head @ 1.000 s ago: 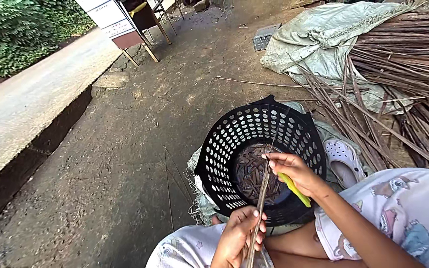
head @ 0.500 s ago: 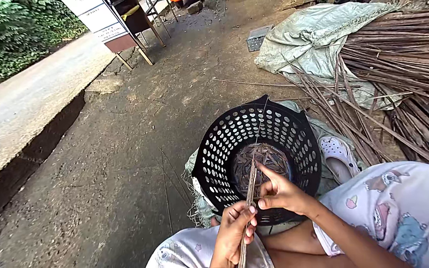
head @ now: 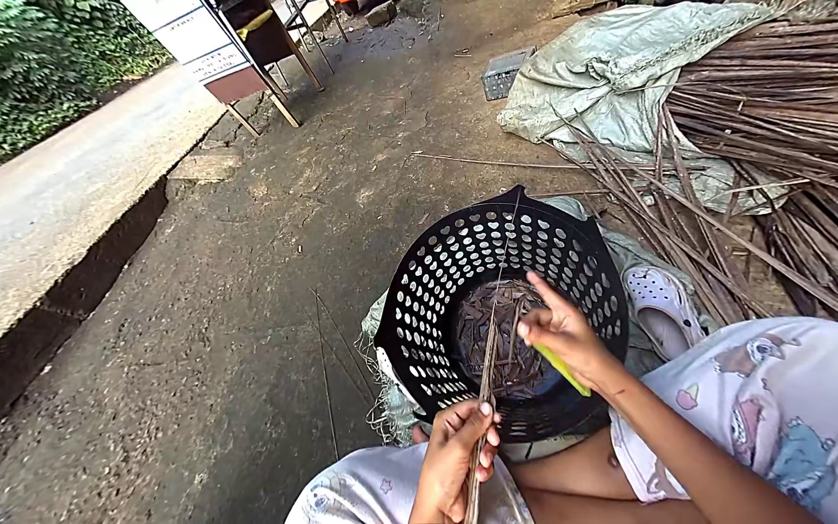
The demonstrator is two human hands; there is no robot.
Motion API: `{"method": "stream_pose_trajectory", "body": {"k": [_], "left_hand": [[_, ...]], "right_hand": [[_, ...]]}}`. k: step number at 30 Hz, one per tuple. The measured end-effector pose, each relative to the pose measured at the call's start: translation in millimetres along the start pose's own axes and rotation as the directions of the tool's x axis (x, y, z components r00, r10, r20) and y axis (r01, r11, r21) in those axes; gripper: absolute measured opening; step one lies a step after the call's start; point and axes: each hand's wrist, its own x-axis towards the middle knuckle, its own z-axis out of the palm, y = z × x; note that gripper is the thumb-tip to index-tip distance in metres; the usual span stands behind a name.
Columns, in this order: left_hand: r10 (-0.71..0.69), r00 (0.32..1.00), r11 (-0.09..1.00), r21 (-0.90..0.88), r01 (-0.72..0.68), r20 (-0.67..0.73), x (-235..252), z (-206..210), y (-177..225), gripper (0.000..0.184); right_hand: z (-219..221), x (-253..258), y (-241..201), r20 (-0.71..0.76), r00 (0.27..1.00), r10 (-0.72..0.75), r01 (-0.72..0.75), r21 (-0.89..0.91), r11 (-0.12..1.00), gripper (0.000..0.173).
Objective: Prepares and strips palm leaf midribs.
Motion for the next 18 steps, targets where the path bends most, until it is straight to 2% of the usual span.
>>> {"method": "stream_pose_trajectory", "body": {"k": [1,3,5,11,18], "left_hand": [[-0.016,1.000,1.000,0.000,0.016,-0.010,1,1,1,0.039],[-0.020,1.000,1.000,-0.016,0.020,-0.020,3,5,3,0.044],[-0.001,1.000,1.000,-0.023,0.000,-0.026,3,7,2,0.045],[0.032,0.999,0.999,-0.036,-0.033,-0.031,5,3,3,0.041],[-0.013,0.999,0.999,-0.030,0.012,-0.039,6,5,6,0.040]], "right_hand": [[-1,-6,-2,0.157,0.986,0.049,-0.047,-0.019,0.999,0.088],[4,-11,-1,0.400,0.900,0.176,-0.175,-0.039,0.984,0.098],[11,-10,2,0.460,0.857,0.233,-0.251,-0.022,0.968,0.104],[22,-1,-5,0.259,0.940,0.221,-0.229,0.000,0.973,0.106],[20,8,0,0.056,0.995,0.088,-0.088,-0.007,0.996,0.099]]}}
